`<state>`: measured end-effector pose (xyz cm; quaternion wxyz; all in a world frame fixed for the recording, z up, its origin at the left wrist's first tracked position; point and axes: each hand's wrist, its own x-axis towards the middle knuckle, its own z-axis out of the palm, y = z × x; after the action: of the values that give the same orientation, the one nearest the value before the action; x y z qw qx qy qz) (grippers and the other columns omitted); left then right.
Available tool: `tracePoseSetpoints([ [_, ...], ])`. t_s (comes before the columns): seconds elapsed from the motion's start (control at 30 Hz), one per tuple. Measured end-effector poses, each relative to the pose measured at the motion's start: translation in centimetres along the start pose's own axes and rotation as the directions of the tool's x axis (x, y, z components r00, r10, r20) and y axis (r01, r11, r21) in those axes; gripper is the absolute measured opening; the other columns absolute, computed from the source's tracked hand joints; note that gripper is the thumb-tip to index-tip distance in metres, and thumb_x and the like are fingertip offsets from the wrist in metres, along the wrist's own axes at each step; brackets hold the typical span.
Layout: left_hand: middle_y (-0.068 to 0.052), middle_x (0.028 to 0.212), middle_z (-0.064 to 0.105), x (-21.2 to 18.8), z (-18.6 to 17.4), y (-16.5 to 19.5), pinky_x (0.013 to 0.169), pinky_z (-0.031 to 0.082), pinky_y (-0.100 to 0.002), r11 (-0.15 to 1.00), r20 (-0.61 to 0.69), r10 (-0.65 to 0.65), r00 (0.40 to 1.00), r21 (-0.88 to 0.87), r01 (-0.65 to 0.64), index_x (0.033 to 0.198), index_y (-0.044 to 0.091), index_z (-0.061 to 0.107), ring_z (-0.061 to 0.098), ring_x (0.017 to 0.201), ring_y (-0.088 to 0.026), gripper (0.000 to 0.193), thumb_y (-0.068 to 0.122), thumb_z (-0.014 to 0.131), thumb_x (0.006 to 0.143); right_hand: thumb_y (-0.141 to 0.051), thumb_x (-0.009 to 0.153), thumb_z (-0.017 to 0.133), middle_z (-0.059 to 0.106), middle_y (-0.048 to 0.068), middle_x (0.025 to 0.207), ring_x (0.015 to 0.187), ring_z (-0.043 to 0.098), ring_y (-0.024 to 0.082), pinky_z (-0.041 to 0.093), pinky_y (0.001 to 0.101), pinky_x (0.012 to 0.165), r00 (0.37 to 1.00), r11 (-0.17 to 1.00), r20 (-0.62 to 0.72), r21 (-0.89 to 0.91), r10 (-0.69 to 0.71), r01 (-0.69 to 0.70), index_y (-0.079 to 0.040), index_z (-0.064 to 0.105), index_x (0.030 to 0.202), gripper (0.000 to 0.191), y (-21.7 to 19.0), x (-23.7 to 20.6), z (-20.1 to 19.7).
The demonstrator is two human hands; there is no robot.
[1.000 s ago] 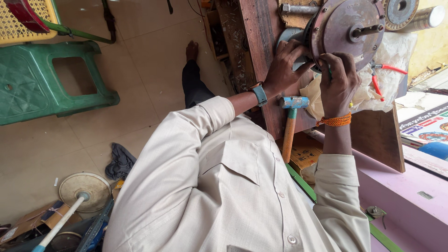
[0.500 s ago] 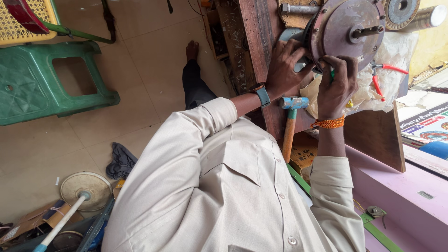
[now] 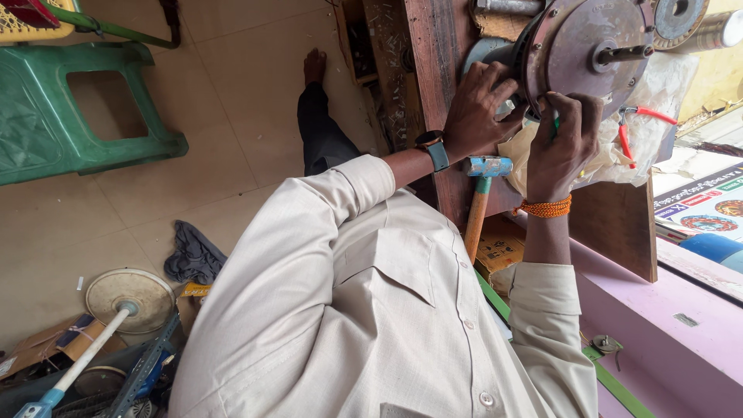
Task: The person assembles an electric motor by hand, using a hammer to seat the rotor and a screwdriver to tighten bolts on the end cover. The person also uses a green marker to mark the shaft.
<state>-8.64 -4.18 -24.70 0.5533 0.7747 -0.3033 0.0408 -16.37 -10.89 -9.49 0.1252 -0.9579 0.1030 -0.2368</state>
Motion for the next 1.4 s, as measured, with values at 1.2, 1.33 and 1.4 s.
tracePoseSetpoints([
  [1.2, 0.001, 0.098, 0.061, 4.9, -8.4, 2.0, 0.094, 0.052, -0.037, 0.963, 0.082, 0.213, 0.974, -0.184, -0.195, 0.107, 0.014, 0.069, 0.056, 0.098, -0.021, 0.031, 0.043, 0.068, 0.097, -0.025, 0.114, 0.061, 0.052, 0.005, 0.100, 0.074, 0.045, 0.017, 0.041, 0.0369, 0.067, 0.768, 0.519, -0.141, 0.810, 0.625, -0.274, 0.001, 0.052, 0.116, 0.028, 6.6, -4.0, -5.1],
  [1.33, 0.000, 0.103, 0.060, 5.7, -8.0, 4.4, 0.097, 0.048, -0.040, 0.952, 0.034, 0.306, 0.951, -0.009, -0.306, 0.101, 0.017, 0.068, 0.051, 0.098, -0.021, 0.043, 0.056, 0.075, 0.084, -0.030, 0.116, 0.052, 0.058, 0.011, 0.101, 0.090, 0.057, 0.023, 0.049, 0.0362, 0.079, 0.751, 0.595, -0.438, 0.800, 0.494, 0.075, 0.000, 0.053, 0.109, 0.031, 7.7, -4.9, -4.0],
  [1.4, 0.001, 0.102, 0.060, 5.8, -7.5, 4.8, 0.097, 0.048, -0.041, 0.952, 0.057, 0.300, 0.952, 0.039, -0.302, 0.099, 0.018, 0.069, 0.050, 0.097, -0.022, 0.045, 0.058, 0.075, 0.080, -0.032, 0.115, 0.051, 0.062, 0.013, 0.110, 0.098, 0.062, 0.026, 0.054, 0.0392, 0.085, 0.736, 0.678, -0.523, 0.725, 0.431, 0.119, 0.000, 0.053, 0.115, 0.032, 7.5, -4.2, -1.7],
])
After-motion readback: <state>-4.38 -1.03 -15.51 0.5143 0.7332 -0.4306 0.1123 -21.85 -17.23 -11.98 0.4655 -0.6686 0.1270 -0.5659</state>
